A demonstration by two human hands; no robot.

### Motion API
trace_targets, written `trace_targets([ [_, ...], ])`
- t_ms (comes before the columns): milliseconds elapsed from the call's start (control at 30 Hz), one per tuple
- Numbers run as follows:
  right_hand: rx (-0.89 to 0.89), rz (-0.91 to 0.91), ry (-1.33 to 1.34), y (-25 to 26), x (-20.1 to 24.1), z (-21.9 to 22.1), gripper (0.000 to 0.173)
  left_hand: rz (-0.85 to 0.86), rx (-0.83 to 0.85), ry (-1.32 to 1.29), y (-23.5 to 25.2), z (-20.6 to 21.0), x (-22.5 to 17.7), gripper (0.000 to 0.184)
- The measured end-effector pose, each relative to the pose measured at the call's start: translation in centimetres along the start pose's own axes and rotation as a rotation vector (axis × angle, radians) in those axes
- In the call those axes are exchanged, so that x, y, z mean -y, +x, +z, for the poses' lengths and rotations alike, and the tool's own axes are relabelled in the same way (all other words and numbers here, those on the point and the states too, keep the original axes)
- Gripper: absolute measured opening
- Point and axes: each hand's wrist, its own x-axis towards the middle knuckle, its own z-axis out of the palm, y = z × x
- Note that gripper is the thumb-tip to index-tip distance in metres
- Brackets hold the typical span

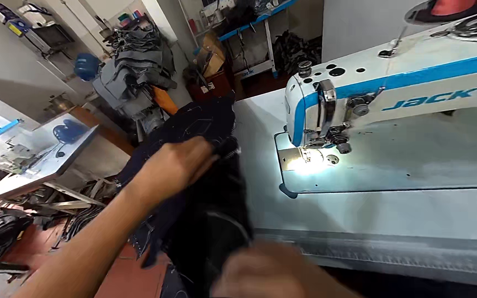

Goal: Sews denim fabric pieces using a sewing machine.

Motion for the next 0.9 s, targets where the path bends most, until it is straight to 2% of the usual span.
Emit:
trace_targets([
  [67,0.001,0.159,-0.470,1.0,-5.6,1.4,0.042,0.040,0.029,-0.020,0.8,1.7,-1.8,0.024],
  [100,0.068,0.267,-0.590,0.3,-7.8,1.7,0.051,0.035,0.039,-0.018,0.8,2.7,-2.3,0.023],
  [167,0.223,0.420,-0.607,-1.5,-9.4,0.7,0.060,-0.005,0.060,0.006,0.4,4.3,-2.6,0.024],
  [200,0.257,0.441,-0.597,-2.8,-9.7,0.1,0.060,-0.028,0.058,0.023,0.2,4.7,-2.7,0.024],
  [300,0.302,0.413,-0.541,-7.0,-10.2,-0.9,0.054,-0.165,-0.006,0.040,-0.5,5.4,-4.9,0.024],
  [367,0.179,0.314,-0.451,-8.5,-10.2,-1.9,0.045,-0.288,-0.093,0.028,-0.5,7.5,-8.7,0.024],
  [400,0.092,0.287,-0.408,-9.0,-10.1,-2.5,0.039,-0.296,-0.107,-0.004,-0.6,9.5,-11.1,0.023],
  [467,-0.017,0.336,-0.505,-10.6,-10.0,-3.8,0.030,-0.189,-0.071,-0.055,-0.8,13.4,-14.5,0.020],
  [567,-0.041,0.435,-0.641,-12.8,-10.2,-4.9,0.034,-0.217,-0.140,-0.141,-0.1,13.2,-13.8,0.021],
  [667,-0.004,0.419,-0.677,-13.2,-9.8,-4.9,0.040,-0.238,-0.284,-0.188,0.6,12.7,-12.6,0.018],
  [800,-0.022,0.369,-0.682,-13.3,-9.7,-4.6,0.037,-0.162,-0.089,-0.484,-0.5,16.5,-13.5,0.025],
  [900,-0.012,0.341,-0.699,-13.6,-9.5,-4.3,0.036,-0.122,-0.087,-0.519,-0.9,16.3,-13.1,0.023],
])
